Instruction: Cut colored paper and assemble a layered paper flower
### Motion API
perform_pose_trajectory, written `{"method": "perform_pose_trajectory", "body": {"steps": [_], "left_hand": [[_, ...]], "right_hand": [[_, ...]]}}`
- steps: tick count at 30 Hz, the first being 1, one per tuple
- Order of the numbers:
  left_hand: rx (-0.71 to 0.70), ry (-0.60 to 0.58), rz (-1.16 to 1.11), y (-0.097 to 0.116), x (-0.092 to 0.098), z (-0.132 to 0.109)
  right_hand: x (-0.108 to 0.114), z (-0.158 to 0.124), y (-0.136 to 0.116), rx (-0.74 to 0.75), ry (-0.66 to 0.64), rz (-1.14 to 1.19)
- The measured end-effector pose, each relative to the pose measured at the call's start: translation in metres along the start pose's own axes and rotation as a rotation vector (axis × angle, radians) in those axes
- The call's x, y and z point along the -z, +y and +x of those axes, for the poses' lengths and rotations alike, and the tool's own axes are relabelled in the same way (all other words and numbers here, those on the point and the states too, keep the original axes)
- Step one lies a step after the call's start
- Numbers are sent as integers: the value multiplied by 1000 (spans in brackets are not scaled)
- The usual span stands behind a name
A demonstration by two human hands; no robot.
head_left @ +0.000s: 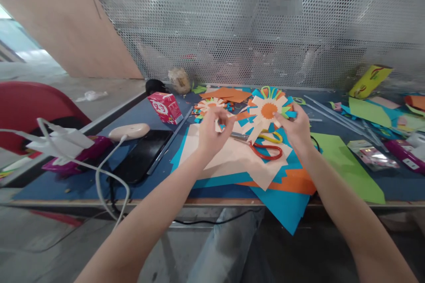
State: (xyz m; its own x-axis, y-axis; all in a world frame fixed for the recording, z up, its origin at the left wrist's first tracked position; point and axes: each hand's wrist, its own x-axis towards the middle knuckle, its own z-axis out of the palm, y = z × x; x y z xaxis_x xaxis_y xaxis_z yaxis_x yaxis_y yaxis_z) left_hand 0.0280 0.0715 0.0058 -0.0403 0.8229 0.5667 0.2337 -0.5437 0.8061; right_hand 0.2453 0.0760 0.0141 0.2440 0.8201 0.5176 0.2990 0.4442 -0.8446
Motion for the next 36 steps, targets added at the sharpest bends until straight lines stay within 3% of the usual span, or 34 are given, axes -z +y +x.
{"method": "perform_pose_trajectory", "body": {"steps": [3,5,10,15,18,21,24,27,29,30,33,34,36], "left_hand": [[109,-279,17,2,-6,-4],[230,-362,-71,2,-13,-5],[492,-287,-409,-2,-19,-1],[529,-322,-702,-8,-18,1],[511,-378,-752,-7,-17,1],[521,-376,-740,-6,-17,1],[633,-291,-656,-9,-17,3],[811,-191,-596,-13,-15,7],[887,-189,-677,-12,-14,8],[899,-225,-745,-10,-13,9],[873,-362,-864,-2,-11,9],[844,-365,-854,0,-10,8],[772,-315,-794,3,-9,8]], "right_hand": [[-1,0,6,-1,-4,84],[-2,-1,7,2,-21,111],[-7,-4,3,-58,-83,184],[-9,-6,-5,-256,-158,381],[-7,-5,-9,-345,-235,442],[-5,-4,-12,-339,-274,418],[-1,-5,-13,-159,-182,269],[8,-8,-12,152,113,-77],[15,-11,-11,380,140,-309],[17,-13,-11,500,40,-395],[14,-19,-14,794,-477,-571],[10,-20,-15,858,-620,-618],[1,-23,-17,980,-787,-692]]}}
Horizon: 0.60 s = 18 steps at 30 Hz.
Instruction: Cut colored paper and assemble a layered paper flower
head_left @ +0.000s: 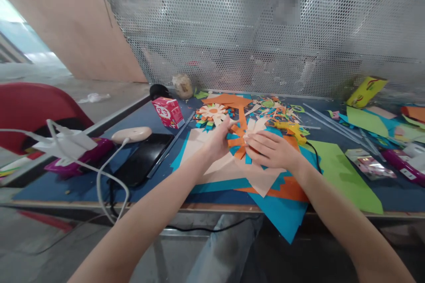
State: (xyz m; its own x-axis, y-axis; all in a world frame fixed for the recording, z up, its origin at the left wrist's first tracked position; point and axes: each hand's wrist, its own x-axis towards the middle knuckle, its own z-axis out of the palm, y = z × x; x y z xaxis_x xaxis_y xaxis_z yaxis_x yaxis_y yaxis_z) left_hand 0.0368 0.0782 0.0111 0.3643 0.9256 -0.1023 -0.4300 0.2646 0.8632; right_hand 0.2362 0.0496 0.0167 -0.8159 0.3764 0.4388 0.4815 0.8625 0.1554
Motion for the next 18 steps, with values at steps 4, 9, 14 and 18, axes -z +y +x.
{"method": "perform_pose_trajectory", "body": {"steps": [4,9,14,18], "left_hand": [[-160,7,64,1,5,2],[-258,41,173,0,15,12],[-336,123,255,-1,24,22],[-354,145,376,0,24,22]], "right_hand": [[-9,3,4,16,52,-127],[-9,-9,16,-399,85,-6],[0,-11,18,-710,-460,238],[4,-8,17,-739,-539,172]]}}
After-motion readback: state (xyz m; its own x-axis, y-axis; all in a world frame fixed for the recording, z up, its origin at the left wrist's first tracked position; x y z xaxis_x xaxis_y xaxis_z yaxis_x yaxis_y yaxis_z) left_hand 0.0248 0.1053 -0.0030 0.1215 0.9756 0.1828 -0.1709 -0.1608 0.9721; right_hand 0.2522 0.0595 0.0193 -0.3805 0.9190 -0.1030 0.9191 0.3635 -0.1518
